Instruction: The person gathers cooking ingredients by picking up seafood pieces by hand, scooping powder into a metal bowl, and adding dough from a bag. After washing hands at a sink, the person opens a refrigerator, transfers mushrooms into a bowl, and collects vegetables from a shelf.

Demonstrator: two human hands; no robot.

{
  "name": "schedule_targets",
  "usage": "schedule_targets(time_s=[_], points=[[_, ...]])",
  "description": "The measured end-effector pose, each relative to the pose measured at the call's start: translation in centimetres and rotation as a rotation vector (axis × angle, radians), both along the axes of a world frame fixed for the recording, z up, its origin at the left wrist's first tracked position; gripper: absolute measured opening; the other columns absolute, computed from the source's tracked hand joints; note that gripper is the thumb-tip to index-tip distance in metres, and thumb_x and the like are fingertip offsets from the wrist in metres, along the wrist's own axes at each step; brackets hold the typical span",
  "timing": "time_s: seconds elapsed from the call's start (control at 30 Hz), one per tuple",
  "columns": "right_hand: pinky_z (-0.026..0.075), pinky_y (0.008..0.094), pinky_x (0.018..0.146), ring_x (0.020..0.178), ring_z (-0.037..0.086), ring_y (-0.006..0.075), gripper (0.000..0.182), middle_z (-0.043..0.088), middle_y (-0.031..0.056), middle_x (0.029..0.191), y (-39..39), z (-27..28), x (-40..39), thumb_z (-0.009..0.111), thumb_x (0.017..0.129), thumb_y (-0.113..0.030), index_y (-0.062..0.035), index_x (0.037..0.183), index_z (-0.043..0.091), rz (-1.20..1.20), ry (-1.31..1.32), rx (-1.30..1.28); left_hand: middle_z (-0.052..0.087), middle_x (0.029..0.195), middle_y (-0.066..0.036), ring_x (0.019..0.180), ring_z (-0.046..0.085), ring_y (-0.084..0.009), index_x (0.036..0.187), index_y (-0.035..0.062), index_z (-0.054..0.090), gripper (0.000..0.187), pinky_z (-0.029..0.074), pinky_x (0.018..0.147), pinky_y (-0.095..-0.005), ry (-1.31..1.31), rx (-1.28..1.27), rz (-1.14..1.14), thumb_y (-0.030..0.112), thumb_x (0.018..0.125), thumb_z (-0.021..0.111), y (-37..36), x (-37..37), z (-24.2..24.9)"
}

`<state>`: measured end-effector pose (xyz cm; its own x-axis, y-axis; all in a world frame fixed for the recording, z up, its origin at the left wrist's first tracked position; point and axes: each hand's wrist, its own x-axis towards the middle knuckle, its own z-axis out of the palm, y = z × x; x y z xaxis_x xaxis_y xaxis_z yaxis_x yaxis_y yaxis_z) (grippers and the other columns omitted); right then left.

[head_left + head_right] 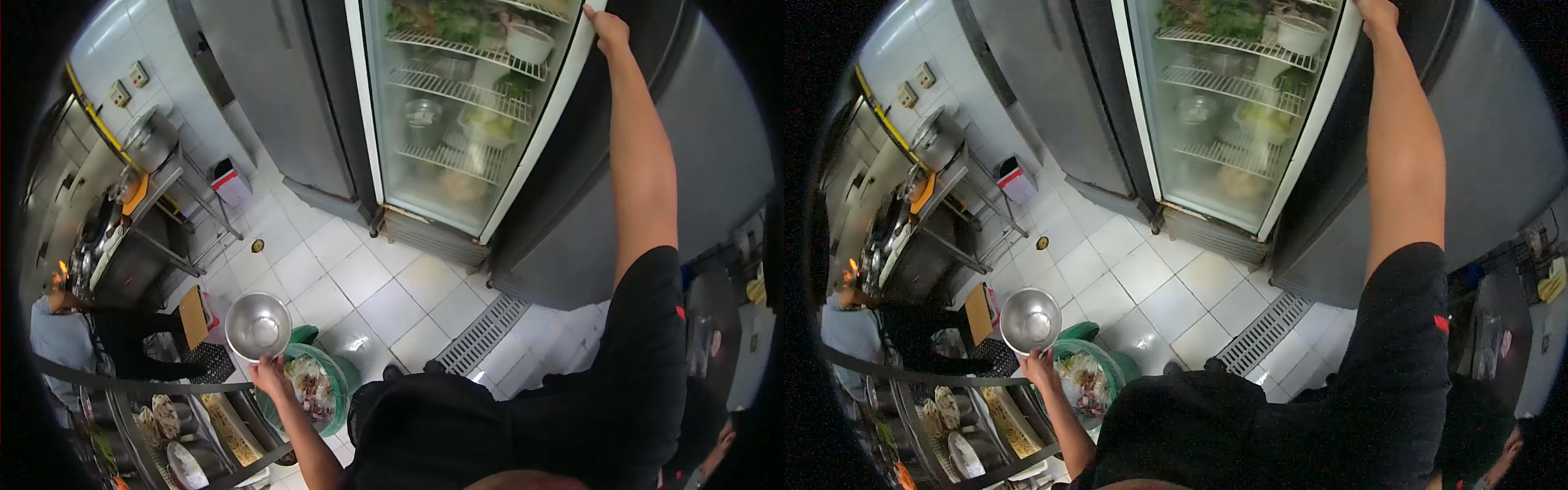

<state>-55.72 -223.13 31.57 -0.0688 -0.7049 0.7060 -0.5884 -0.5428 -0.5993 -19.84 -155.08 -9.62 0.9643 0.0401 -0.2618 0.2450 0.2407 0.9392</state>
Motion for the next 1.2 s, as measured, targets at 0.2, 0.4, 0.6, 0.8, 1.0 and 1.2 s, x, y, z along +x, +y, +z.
schedule_targets(time_s=[0.2, 0.4, 0.6, 0.8, 1.0, 1.2], points=[[0.046, 0.0296, 0.074, 0.082, 0.059, 0.0162, 0.034, 0.063, 0.0098, 0.091, 13.9, -2.3, 2.7, 0.07, 0.076, -0.021, 0.0053, 0.094, 0.061, -0.056, -0.317, -0.088, 0.053, 0.08, -0.009, 0.071, 0.058, -0.0213, 0.078, 0.0066, 0.037, 0.019, 0.054, 0.066, -0.0333, 0.044, -0.22, -0.202, -0.003, 0.076, 0.053, -5.7, 1.1, 1.1], [0.044, 0.0265, 0.059, 0.061, 0.053, 0.0142, 0.007, 0.058, 0.0055, 0.07, 24.2, -11.3, 3.7, 0.057, 0.081, -0.004, 0.0015, 0.083, 0.059, 0.659, -0.941, 0.045, 0.052, 0.09, -0.012, 0.084, 0.055, -0.0243, 0.082, 0.0037, 0.039, 0.016, 0.05, 0.08, -0.0369, 0.065, -0.317, -0.386, -0.002, 0.077, 0.053, -10.6, 0.8, 5.2], [0.04, 0.026, 0.051, 0.056, 0.05, 0.012, 0.009, 0.056, 0.0055, 0.066, 26.8, -28.5, 8.3, 0.051, 0.077, 0.001, 0.002, 0.078, 0.059, 0.367, -0.732, 0.57, 0.051, 0.094, -0.009, 0.086, 0.053, -0.0242, 0.085, 0.0061, 0.04, 0.017, 0.049, 0.077, -0.0355, 0.064, -0.367, -0.491, -0.001, 0.077, 0.053, -13.1, 2.2, 7.8], [0.042, 0.0247, 0.051, 0.056, 0.053, 0.0121, 0.008, 0.057, 0.0065, 0.064, 25.7, -38.6, 10.9, 0.052, 0.075, 0.001, 0.0028, 0.079, 0.059, 0.284, -0.598, 0.816, 0.053, 0.096, -0.008, 0.086, 0.054, -0.0173, 0.089, 0.0039, 0.045, 0.015, 0.051, 0.071, -0.0286, 0.032, -0.336, -0.482, -0.001, 0.077, 0.052, -14.2, 5.1, 7.2], [0.043, 0.0243, 0.054, 0.058, 0.053, 0.0118, 0.009, 0.057, 0.0052, 0.067, 15.5, -41.2, 14.3, 0.057, 0.077, -0.001, 0.0027, 0.085, 0.057, 0.322, -0.477, 0.82, 0.053, 0.111, -0.01, 0.094, 0.053, -0.0208, 0.114, 0.0031, 0.049, 0.035, 0.045, 0.081, -0.0352, -0.127, -0.183, -0.53, 0.027, 0.089, 0.046, -14.8, 17.3, 3.4], [0.045, 0.0265, 0.056, 0.061, 0.054, 0.0131, 0.01, 0.06, 0.0073, 0.071, 0.6, -42.6, 18.4, 0.054, 0.079, -0.002, 0.0038, 0.086, 0.058, 0.315, -0.278, 0.687, 0.056, 0.102, -0.013, 0.093, 0.055, -0.0253, 0.11, 0.0014, 0.051, 0.034, 0.049, 0.075, -0.0348, -0.035, 0.037, -0.335, 0.025, 0.085, 0.052, -16.1, 25.1, 6.8]])
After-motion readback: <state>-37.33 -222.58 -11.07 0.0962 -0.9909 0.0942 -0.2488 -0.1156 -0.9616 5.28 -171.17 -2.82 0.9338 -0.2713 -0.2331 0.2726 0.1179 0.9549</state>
